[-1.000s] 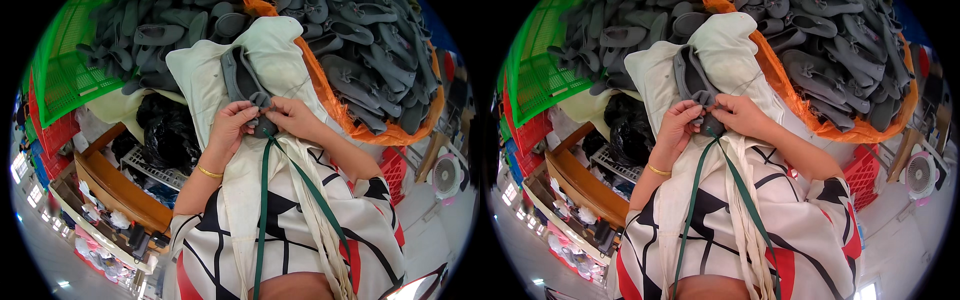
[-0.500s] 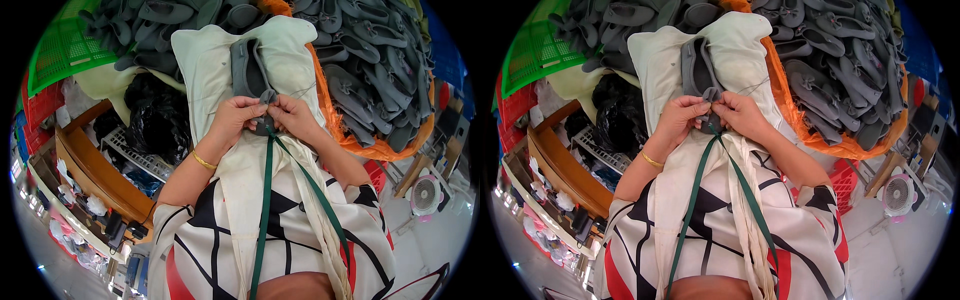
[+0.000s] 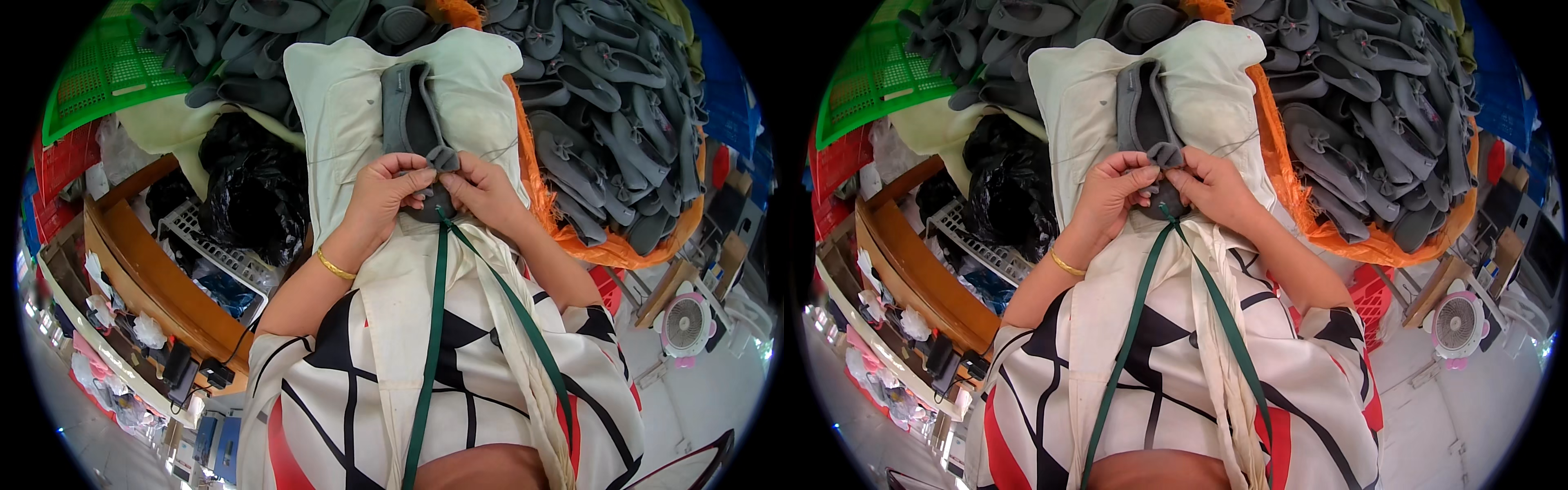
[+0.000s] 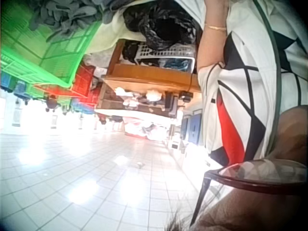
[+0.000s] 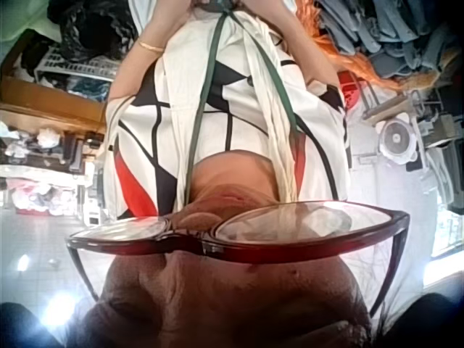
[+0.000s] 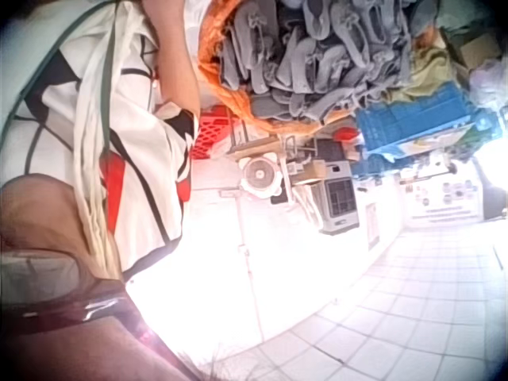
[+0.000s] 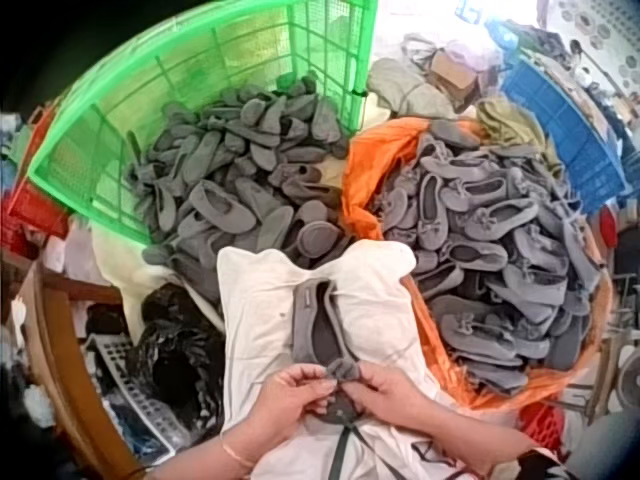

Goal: The person is sewing a grey slipper using a needle and thread. They are seated with a white cloth on their lap, picking up slippers from a nearby pile and stitching them by hand. The person handles the slippers one at a time, pulling the thread through the material repeatedly.

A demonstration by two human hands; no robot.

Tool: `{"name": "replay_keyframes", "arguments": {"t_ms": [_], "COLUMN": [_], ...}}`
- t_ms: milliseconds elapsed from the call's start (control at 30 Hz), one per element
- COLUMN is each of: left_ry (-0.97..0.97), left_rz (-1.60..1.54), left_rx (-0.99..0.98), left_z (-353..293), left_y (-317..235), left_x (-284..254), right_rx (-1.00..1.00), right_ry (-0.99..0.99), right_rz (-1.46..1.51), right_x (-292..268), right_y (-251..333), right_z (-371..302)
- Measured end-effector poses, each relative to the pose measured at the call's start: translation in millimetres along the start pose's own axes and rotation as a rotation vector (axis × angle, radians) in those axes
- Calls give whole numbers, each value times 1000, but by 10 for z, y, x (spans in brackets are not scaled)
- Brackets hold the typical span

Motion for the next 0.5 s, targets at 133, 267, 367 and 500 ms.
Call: {"name": "replay_keyframes", "arguments": {"t_ms": [133, 267, 367, 500], "left_ry": [34, 48, 37, 25], "left_rz": [52, 84, 100, 114], "left_rx": [-25, -26, -25, 24], "left_z": [3, 3, -2, -33], "left_y": [-17, 14, -16, -55], "left_x": [-27, -49, -7, 29], "right_rx": [158, 209, 173, 57], "right_ry": [19, 54, 94, 80], "right_rz": [22, 7, -19, 30], "right_x": [6, -22, -44, -18], "right_y": [91, 115, 123, 157], "right_z": [-19, 3, 10, -56]}}
Point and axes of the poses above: each hand's wrist, its own z-axis towards the middle knuckle, its own x-axis out of the palm, y = z × x, the point moved 1 cm from there along z, towards the middle knuckle, and after that the axes turned 4 degrees about x, right-handed, at the moved point
